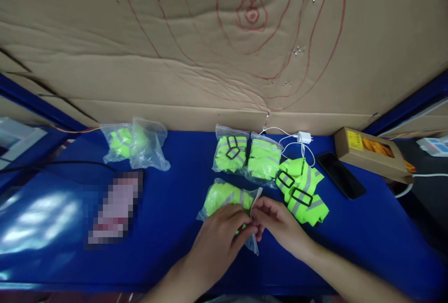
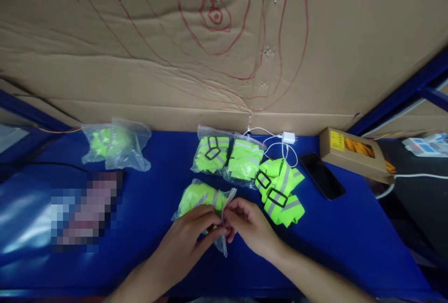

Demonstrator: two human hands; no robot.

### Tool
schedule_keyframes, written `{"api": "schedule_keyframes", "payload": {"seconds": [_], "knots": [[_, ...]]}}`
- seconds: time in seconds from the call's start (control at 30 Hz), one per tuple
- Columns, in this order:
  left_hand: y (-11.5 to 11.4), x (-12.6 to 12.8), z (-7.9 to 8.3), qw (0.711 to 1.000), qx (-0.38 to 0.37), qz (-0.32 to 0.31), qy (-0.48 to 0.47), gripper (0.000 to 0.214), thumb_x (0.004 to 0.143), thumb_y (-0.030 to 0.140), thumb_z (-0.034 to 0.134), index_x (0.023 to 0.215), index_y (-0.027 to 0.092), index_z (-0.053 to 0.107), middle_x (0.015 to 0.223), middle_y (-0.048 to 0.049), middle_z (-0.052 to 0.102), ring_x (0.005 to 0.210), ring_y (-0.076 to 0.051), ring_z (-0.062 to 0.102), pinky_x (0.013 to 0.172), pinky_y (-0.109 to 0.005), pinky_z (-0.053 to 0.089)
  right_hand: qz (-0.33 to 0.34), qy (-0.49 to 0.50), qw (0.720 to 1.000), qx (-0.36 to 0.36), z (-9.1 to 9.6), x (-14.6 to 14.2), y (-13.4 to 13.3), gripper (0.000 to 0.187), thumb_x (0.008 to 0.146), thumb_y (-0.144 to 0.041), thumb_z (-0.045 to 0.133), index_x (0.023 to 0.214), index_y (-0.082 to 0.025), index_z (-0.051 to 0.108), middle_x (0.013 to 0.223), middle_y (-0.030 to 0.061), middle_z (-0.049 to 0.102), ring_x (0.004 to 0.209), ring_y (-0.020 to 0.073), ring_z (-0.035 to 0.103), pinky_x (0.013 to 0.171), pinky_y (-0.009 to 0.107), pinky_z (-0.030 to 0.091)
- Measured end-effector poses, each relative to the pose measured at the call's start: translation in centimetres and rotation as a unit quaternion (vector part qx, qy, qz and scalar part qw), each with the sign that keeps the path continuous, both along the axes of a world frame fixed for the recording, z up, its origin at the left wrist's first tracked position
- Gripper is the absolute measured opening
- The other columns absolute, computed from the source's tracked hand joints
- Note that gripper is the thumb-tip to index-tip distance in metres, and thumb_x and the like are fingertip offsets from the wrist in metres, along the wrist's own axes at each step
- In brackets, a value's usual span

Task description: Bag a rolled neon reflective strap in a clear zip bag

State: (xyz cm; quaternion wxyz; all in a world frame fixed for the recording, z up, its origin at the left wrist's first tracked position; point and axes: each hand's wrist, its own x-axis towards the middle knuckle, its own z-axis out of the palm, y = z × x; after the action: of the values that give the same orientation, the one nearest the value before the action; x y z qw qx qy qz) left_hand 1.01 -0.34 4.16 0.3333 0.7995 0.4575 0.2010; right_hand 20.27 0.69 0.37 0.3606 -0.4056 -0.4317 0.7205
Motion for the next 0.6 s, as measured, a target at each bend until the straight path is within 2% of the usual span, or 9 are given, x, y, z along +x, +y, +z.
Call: {"api": "schedule_keyframes", "payload": {"seconds": [0.2,0.4,0.6], "knots": [[-0.2,-0.4,-0.2,1.0,0.001,-0.006,-0.021,0.019,0.104,0.017,0.051,0.091,0.02,0.065,0.091,-0.0012,0.064,0.089,-0.018,0.062,0.081,-0.03,0.044,0.016,-0.034,0.998,0.049,0.0,0.1,-0.3,0.035,0.093,-0.05,0.073,0.09,-0.018,0.06,0.074,-0.0029,0.063,0.064,0.0101,0.061,0.061,0.023,0.053],[-0.8,-0.1,-0.2,0.999,0.014,0.024,-0.042,0.021,0.103,0.017,0.049,0.088,0.019,0.063,0.089,-0.0025,0.063,0.089,-0.019,0.06,0.083,-0.032,0.044,0.046,-0.105,0.987,0.113,0.2,0.4,-0.6,0.031,0.103,-0.046,0.06,0.09,-0.018,0.062,0.078,-0.0009,0.064,0.071,0.0116,0.062,0.068,0.024,0.05],[-1.0,-0.3,-1.4,0.998,0.051,0.018,-0.036,0.017,0.1,0.012,0.055,0.085,0.018,0.063,0.088,-0.003,0.064,0.085,-0.019,0.06,0.08,-0.032,0.044,0.09,-0.119,0.981,0.121,0.4,1.1,-0.4,0.027,0.095,-0.043,0.072,0.093,-0.02,0.059,0.083,-0.0019,0.063,0.079,0.0141,0.064,0.073,0.025,0.051]]}}
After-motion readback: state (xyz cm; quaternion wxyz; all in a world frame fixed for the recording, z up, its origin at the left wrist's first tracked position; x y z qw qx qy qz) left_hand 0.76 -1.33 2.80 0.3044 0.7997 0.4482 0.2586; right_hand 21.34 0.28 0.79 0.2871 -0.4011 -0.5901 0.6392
